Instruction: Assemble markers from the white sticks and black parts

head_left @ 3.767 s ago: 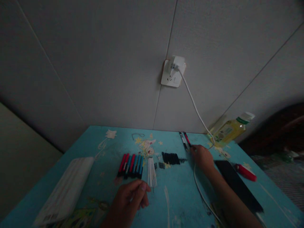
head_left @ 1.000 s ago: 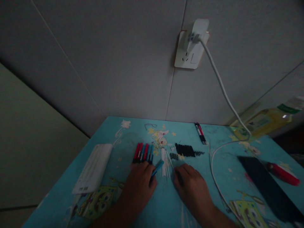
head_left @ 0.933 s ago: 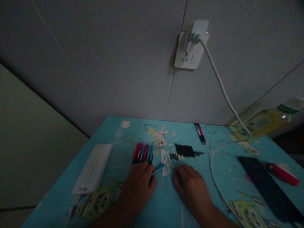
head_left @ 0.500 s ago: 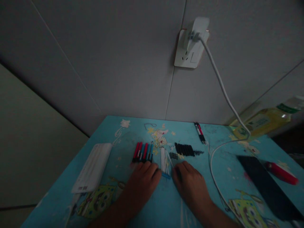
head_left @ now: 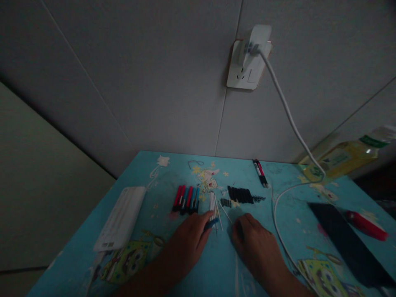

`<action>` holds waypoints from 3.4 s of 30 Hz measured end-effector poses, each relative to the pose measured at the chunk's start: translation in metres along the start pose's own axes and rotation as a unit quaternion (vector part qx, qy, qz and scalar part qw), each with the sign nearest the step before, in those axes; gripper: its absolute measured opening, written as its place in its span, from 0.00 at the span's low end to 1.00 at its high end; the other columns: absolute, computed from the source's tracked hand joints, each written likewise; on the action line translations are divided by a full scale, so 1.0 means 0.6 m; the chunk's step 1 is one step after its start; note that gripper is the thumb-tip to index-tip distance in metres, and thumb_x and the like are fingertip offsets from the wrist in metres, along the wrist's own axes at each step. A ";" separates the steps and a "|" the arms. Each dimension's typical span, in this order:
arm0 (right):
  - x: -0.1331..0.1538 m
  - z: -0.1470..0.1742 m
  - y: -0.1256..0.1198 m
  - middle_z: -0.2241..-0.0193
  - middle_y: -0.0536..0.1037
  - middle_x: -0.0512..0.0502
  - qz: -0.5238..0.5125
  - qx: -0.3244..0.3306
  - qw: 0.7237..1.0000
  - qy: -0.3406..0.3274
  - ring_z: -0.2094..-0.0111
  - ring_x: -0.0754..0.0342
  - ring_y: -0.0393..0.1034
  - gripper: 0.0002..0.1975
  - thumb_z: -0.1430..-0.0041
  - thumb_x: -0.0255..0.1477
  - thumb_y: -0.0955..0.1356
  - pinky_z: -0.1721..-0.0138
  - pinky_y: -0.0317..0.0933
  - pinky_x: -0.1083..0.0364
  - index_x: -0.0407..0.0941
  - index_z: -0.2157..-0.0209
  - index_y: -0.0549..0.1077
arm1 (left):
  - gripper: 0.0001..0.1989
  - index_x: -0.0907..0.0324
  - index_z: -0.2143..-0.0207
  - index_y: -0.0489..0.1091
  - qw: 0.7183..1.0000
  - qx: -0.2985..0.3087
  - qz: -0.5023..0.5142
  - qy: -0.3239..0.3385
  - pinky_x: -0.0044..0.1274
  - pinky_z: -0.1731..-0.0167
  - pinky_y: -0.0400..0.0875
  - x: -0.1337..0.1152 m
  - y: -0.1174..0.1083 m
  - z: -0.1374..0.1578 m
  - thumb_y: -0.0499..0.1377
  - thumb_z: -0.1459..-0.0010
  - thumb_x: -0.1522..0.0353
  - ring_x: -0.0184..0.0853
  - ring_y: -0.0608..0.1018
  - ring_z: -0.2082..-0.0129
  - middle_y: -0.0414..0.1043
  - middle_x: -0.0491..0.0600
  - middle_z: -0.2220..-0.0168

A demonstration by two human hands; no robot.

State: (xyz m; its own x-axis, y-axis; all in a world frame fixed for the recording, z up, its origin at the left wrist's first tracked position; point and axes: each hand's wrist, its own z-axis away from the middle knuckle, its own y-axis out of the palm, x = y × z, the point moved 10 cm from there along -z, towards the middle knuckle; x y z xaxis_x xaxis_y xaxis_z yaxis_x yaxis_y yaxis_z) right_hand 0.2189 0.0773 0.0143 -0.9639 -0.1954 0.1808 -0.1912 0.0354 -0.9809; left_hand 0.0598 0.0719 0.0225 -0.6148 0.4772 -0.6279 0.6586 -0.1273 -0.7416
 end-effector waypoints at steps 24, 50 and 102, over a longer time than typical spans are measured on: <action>-0.028 -0.037 -0.020 0.61 0.76 0.45 -0.033 -0.048 0.998 -0.010 0.65 0.53 0.75 0.11 0.32 0.32 0.63 0.65 0.67 0.57 0.47 0.56 0.75 | 0.12 0.58 0.50 0.61 0.998 0.042 0.004 0.037 0.34 0.54 0.70 -0.031 0.000 0.003 0.51 0.35 0.74 0.40 0.70 0.56 0.68 0.52 0.57; 0.008 -0.009 -0.047 0.60 0.78 0.44 -0.315 -0.069 0.941 -0.101 0.59 0.51 0.74 0.10 0.32 0.29 0.63 0.56 0.70 0.52 0.47 0.55 0.75 | 0.11 0.55 0.51 0.62 0.999 0.009 0.028 0.040 0.30 0.56 0.71 -0.024 -0.010 0.012 0.51 0.34 0.74 0.36 0.75 0.59 0.71 0.50 0.59; -0.017 -0.012 0.014 0.66 0.72 0.44 0.007 -0.011 1.000 -0.004 0.64 0.48 0.70 0.07 0.32 0.25 0.62 0.61 0.63 0.50 0.45 0.65 0.70 | 0.08 0.57 0.58 0.69 0.990 -0.064 0.050 -0.114 0.22 0.69 0.67 0.048 -0.033 -0.011 0.53 0.33 0.64 0.31 0.76 0.73 0.74 0.44 0.70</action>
State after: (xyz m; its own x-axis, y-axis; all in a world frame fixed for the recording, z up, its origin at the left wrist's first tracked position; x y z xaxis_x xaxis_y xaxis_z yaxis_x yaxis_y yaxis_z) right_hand 0.2257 0.0865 0.0045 -0.9653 -0.2018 0.1657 -0.1809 0.0594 -0.9817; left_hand 0.0320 0.0941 0.0205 -0.6161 0.2566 -0.7447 0.7618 -0.0460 -0.6461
